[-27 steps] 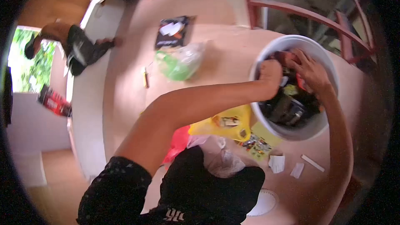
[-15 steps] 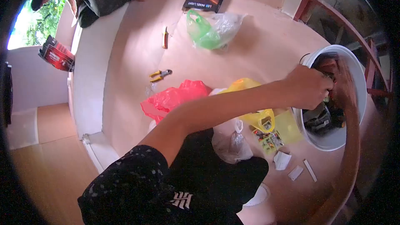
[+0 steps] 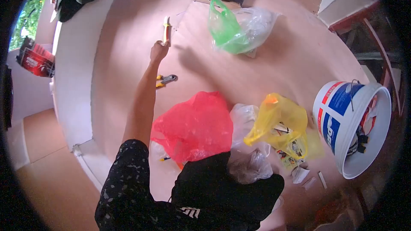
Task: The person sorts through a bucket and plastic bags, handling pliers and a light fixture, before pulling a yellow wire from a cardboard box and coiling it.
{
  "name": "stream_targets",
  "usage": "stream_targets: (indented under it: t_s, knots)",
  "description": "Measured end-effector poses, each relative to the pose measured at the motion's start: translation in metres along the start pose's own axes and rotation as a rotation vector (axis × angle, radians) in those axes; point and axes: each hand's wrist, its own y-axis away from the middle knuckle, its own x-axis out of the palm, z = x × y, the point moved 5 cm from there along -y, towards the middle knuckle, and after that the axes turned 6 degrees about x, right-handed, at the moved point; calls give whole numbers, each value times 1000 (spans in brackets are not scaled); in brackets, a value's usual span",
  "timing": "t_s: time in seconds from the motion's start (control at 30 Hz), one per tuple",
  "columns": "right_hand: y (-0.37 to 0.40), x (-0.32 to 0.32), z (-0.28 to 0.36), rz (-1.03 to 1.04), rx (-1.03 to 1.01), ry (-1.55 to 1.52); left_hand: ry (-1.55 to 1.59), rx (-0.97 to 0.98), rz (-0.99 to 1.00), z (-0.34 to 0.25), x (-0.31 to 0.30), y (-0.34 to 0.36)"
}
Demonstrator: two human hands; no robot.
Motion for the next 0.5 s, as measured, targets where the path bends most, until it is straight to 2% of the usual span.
stream_targets:
  t_s: [0.13,0.17,0.2,0.27,0.3,0.33,0.37,0.4,0.43,0.47,0.5]
  knots:
    - [35,36,74,163,-105,-30,-57,-108,15,11,22,-28]
    - [35,47,94,203,-152,-60,-101,-50,-77,12,23,-31]
    - [28,64,120,259,-221,-103,-94,-72,-63,16,28,-36]
    - [14,118,179,430,-465,-205,-29,25,-61,19,33,-42]
    - [9,142,218,352,86,-685,28,145,-24,17,37,-40]
    - [-1,168,258,425,82,-828,85,269,2,9,40,-37]
    - [-5,201,294,575,168,-911,377,281,-2,4,43,-27]
    - [-5,236,337,805,488,-1110,466,329,-49,-15,24,7]
    - [-3,266,381,910,584,-1337,588,401,30,-36,9,42]
    - [-3,292,421,1129,585,-1444,625,454,165,-50,4,81]
    - [3,310,446,1323,568,-1383,581,620,255,-67,-8,122]
